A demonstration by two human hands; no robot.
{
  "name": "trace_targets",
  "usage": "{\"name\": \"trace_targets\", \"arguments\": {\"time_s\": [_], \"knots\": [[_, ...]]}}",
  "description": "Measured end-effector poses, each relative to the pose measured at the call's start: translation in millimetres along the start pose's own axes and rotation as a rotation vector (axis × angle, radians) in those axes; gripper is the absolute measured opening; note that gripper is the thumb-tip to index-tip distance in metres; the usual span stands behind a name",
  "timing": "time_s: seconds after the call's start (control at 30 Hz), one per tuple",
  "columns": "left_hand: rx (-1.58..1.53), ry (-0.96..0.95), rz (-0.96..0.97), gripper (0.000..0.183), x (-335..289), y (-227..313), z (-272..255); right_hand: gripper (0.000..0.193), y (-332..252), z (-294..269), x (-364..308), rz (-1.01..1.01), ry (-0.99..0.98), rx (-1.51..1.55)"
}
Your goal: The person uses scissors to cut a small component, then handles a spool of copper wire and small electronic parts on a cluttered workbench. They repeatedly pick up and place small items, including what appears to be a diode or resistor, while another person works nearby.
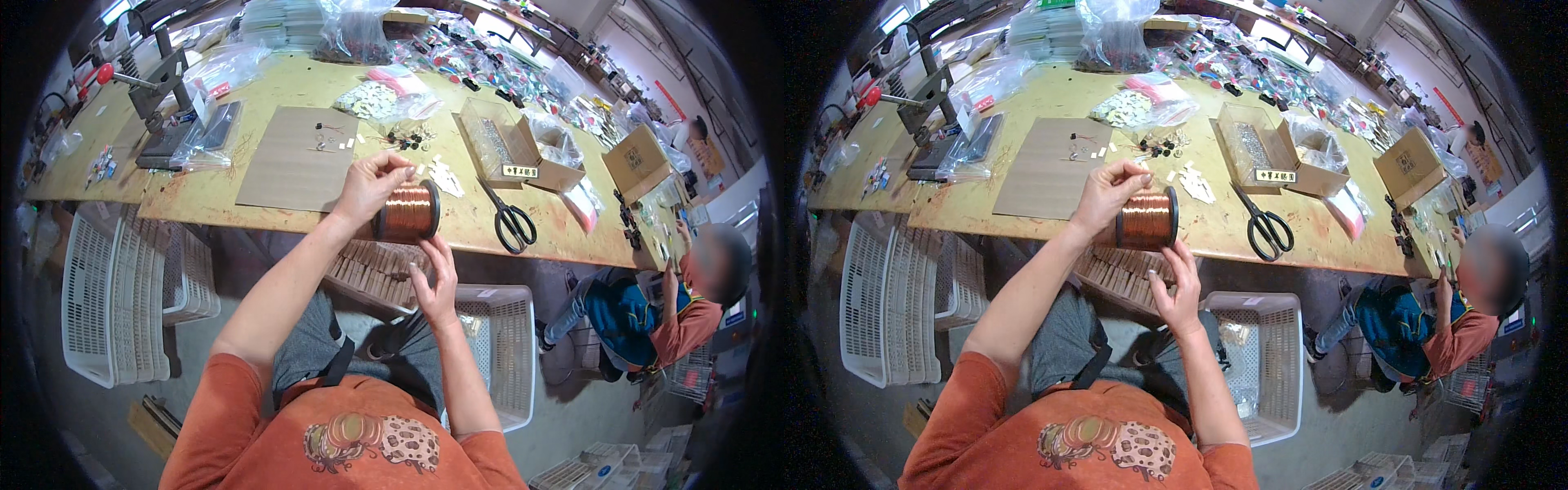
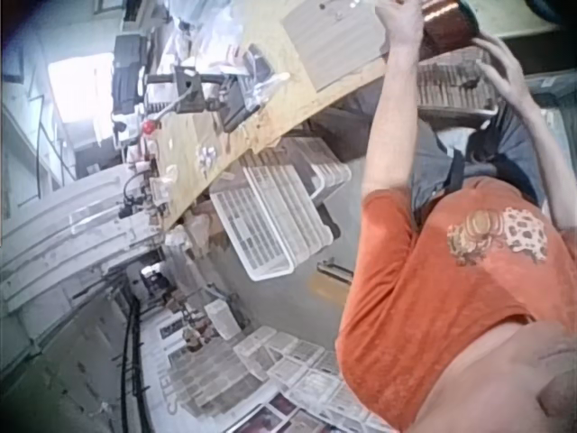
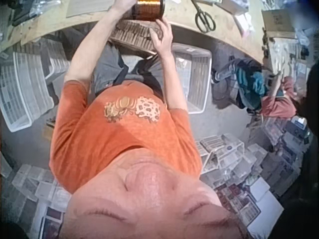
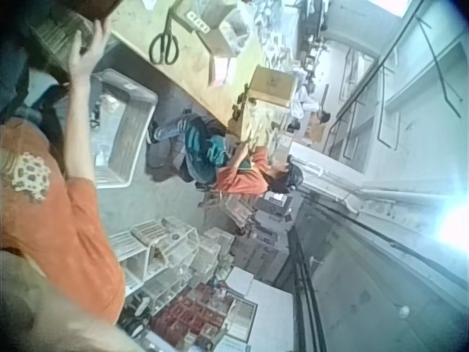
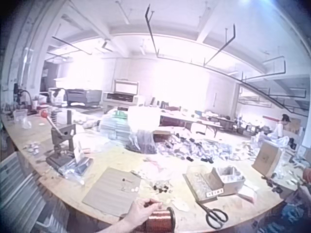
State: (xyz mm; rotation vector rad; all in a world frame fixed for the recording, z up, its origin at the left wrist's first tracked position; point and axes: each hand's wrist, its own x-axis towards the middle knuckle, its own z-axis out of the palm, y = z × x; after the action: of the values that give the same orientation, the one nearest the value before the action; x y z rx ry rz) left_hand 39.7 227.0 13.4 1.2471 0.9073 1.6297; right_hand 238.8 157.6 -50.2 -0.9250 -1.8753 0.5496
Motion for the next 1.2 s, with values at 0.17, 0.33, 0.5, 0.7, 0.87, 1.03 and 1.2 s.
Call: {"name": "trace_targets", "arguments": {"time_s": [0.17, 0.33, 0.5, 0.7, 0.87, 1.03, 1.2], "knots": [[-0.018, 0.043, -0.007, 0.006, 38, -10, -18, 0.048, -2, 4, 34, 0.006, -0.031, 0.061], [-0.008, 0.042, -0.008, 0.004, 48, -11, -13, 0.043, 6, 3, 46, 0.046, -0.076, 0.074], [0.286, -0.071, 0.184, 0.005, 22, -1, -20, 0.024, -4, -27, 47, 0.232, -0.212, 0.436], [0.634, -0.201, 0.649, 0.017, -30, 30, 8, 0.062, -26, -35, 57, 0.306, -0.081, 0.903], [0.707, -0.198, 0.73, 0.015, -43, 31, 14, 0.063, -27, -32, 48, 0.186, -0.112, 0.571], [0.666, -0.051, 0.473, 0.012, -45, 27, 17, 0.056, -44, -33, 37, 0.145, -0.069, 0.578], [0.717, 0.052, 0.309, 0.01, -44, 26, 22, 0.058, -42, -32, 36, 0.13, -0.063, 0.57]]}}
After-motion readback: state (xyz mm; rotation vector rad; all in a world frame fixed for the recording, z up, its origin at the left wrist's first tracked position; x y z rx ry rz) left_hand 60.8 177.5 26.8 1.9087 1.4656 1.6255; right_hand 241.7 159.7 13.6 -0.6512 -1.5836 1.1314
